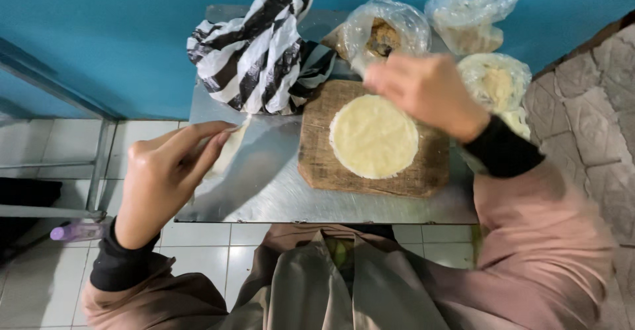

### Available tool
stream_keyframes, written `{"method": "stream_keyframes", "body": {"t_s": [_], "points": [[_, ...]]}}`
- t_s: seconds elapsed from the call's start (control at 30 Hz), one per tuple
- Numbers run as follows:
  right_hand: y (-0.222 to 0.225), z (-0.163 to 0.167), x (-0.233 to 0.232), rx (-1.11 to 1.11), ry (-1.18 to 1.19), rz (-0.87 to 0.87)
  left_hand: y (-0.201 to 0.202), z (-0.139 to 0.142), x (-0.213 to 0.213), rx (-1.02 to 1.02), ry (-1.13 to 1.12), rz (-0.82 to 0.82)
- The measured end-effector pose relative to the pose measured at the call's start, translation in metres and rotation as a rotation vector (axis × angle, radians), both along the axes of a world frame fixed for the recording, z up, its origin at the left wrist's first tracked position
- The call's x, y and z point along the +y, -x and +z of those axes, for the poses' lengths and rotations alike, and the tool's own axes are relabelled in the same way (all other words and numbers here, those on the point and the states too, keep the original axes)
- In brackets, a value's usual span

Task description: The person stacks thin dough wrappers on a wooden board, aligning and folding them by hand. They then use a knife to cut the stacked wrappers into smaller pieces and arrange the cut pieces on the metal table.

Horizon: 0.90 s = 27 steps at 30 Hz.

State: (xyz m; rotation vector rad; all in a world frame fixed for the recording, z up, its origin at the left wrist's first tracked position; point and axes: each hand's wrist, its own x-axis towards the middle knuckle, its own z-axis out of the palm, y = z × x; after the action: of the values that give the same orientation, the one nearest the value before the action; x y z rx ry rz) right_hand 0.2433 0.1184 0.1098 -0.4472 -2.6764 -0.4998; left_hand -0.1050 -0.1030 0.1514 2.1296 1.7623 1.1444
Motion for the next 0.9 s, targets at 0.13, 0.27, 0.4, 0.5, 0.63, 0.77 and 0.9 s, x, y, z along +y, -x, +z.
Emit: {"method": "stream_keyframes", "body": {"t_s": [0.13, 0.27, 0.4, 0.5, 0.63, 0.77, 0.9], "points": [[0.000, -0.033, -0.042, 0.012, -0.076, 0.115, 0.001, -0.007, 0.003, -0.021, -0.018, -0.008], [0.003, -0.044, -0.056, -0.050, -0.068, 0.082, 0.000, -0.012, 0.005, -0.019, -0.015, -0.020], [0.004, -0.043, -0.064, -0.035, -0.084, 0.089, -0.003, -0.012, 0.005, -0.037, -0.009, -0.038], [0.005, -0.041, -0.074, -0.062, -0.103, 0.072, -0.007, -0.011, 0.007, -0.043, 0.012, -0.052], [0.008, -0.035, -0.086, -0.055, -0.022, 0.084, -0.013, -0.008, 0.016, -0.040, -0.054, -0.125], [0.005, -0.027, -0.095, -0.055, 0.041, 0.064, -0.019, 0.000, 0.027, 0.035, -0.058, -0.166], [0.003, -0.020, -0.090, 0.155, 0.444, 0.010, -0.033, 0.008, 0.040, 0.115, -0.120, -0.290]]}}
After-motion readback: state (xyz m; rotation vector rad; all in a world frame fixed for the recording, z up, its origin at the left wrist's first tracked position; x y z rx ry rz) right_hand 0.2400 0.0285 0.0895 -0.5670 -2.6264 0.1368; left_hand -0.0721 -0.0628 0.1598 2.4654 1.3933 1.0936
